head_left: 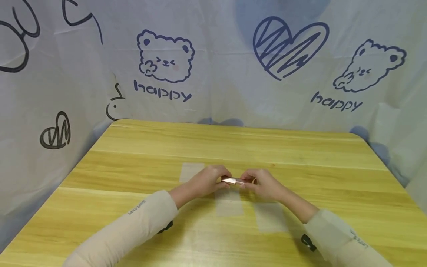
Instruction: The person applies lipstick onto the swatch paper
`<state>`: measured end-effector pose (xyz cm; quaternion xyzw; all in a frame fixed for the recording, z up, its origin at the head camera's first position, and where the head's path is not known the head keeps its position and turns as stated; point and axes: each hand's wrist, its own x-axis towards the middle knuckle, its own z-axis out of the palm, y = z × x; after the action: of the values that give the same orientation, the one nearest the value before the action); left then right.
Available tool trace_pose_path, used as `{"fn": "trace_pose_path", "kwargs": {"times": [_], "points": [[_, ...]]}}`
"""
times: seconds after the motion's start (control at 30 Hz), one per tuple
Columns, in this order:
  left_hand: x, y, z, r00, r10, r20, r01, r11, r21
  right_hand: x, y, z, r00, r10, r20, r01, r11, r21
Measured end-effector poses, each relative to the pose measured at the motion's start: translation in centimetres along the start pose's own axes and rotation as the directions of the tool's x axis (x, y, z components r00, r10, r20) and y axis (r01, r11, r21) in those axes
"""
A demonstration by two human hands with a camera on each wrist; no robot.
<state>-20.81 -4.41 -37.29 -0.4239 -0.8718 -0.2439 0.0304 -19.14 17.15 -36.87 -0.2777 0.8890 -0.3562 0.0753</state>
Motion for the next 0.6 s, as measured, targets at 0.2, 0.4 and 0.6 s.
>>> {"fn": "trace_pose_path", "kwargs": {"times": [0.2,0.4,0.6], "points": [[-0.1,-0.3,-0.3,0.999,-0.039,-0.024,0.038,0.998,-0.053,-0.2,0.3,-0.3,1.0,0.019,-0.019,-0.019,1.0,0.004],[-0.3,-0.8,-0.4,0.995,-0.095,-0.027,0.091,0.989,-0.113,-0.5,0.7,-0.7,0.999,0.024,-0.048,-0.024,1.0,0.011],[-0.1,-1.5,-0.2,0.981,-0.185,-0.055,0.169,0.961,-0.218,-1.1,1.2,-0.8,0.993,0.058,-0.101,-0.05,0.996,0.078]]}}
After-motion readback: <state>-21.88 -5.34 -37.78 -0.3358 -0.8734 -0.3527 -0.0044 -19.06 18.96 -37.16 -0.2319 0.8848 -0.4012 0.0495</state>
